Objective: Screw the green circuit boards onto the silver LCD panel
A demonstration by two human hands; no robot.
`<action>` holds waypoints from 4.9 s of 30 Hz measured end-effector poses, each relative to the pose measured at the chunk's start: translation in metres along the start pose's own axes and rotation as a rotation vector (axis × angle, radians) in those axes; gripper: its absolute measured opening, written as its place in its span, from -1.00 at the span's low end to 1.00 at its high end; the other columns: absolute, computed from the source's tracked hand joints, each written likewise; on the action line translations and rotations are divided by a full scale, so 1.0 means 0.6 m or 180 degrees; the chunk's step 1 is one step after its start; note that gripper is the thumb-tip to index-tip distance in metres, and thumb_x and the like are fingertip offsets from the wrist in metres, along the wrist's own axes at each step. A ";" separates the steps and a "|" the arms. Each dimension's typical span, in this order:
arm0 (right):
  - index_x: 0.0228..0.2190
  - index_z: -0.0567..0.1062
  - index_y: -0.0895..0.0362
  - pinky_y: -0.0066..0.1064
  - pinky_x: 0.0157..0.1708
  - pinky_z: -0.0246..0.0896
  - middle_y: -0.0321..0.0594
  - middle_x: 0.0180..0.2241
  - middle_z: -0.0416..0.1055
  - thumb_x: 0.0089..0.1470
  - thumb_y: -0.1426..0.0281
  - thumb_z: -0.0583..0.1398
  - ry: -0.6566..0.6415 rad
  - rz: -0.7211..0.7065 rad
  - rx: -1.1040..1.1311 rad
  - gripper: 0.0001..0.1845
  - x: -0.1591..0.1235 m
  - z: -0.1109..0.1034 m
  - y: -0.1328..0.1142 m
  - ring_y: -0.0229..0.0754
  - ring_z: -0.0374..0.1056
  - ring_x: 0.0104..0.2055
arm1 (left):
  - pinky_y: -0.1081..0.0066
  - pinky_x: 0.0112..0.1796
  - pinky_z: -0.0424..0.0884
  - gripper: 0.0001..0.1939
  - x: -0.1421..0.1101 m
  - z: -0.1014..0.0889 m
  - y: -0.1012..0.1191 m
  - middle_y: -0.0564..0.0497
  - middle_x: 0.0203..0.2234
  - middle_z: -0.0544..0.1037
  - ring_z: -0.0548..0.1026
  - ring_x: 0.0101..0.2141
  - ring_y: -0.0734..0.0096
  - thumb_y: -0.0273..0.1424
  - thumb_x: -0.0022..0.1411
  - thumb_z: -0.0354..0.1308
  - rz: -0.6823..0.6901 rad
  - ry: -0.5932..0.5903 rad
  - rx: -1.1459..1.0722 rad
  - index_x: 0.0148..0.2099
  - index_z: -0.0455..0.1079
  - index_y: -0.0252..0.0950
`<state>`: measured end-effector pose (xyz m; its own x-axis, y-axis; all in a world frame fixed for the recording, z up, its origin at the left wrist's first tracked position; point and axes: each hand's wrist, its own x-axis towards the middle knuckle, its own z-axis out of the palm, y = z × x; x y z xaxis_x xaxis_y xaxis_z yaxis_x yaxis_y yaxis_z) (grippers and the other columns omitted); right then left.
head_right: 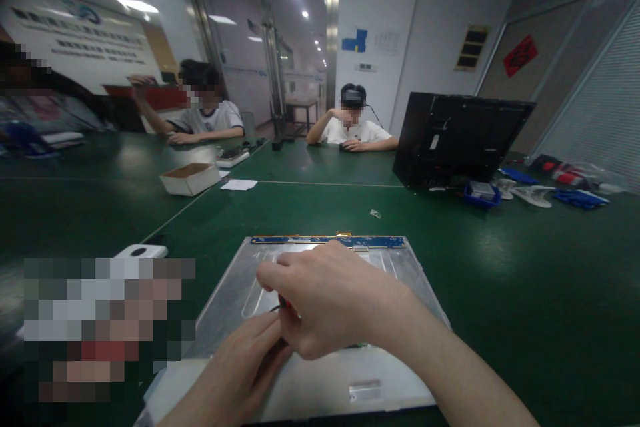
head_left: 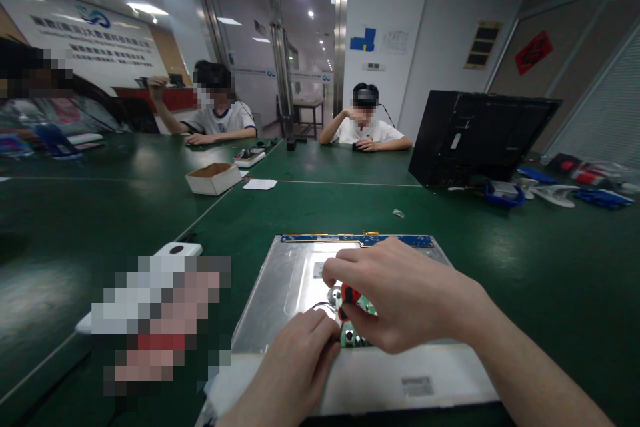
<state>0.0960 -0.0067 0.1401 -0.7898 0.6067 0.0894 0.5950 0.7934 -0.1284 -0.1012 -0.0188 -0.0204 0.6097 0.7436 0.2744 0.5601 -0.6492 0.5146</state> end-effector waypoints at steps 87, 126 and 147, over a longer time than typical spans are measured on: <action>-0.09 0.37 0.12 -0.36 -0.47 -0.04 -0.20 -0.22 0.50 0.09 0.40 0.18 -0.0012 0.0042 0.0058 -0.70 0.004 0.003 0.005 -0.17 0.37 -0.35 | 0.24 -0.25 0.37 -0.84 -0.001 0.000 0.002 -0.07 -0.25 0.51 0.46 -0.24 0.15 -0.50 0.31 -0.05 -0.0074 -0.0089 -0.0052 -0.16 0.34 -0.23; -0.30 0.44 0.09 -0.38 -0.48 -0.08 -0.28 -0.41 0.54 0.17 0.32 0.17 -0.0141 0.0285 0.0088 -0.89 0.008 -0.005 0.009 -0.18 0.39 -0.40 | 0.31 -0.29 0.32 -0.80 -0.003 -0.001 0.010 -0.06 -0.27 0.48 0.44 -0.26 0.20 -0.57 0.29 -0.10 -0.0044 0.0025 0.0055 -0.19 0.29 -0.22; -0.21 0.39 0.09 -0.38 -0.50 -0.06 -0.25 -0.28 0.53 0.03 0.40 0.20 -0.0023 0.0038 0.0211 -0.78 0.002 -0.003 0.005 -0.16 0.40 -0.35 | 0.38 -0.26 0.43 -0.79 -0.001 -0.012 0.023 -0.06 -0.30 0.51 0.49 -0.28 0.25 -0.59 0.25 -0.01 -0.0071 0.0196 0.0128 -0.20 0.38 -0.22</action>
<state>0.0968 -0.0034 0.1414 -0.7839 0.6156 0.0803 0.5934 0.7810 -0.1947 -0.0982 -0.0271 -0.0076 0.5619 0.7656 0.3134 0.5960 -0.6374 0.4885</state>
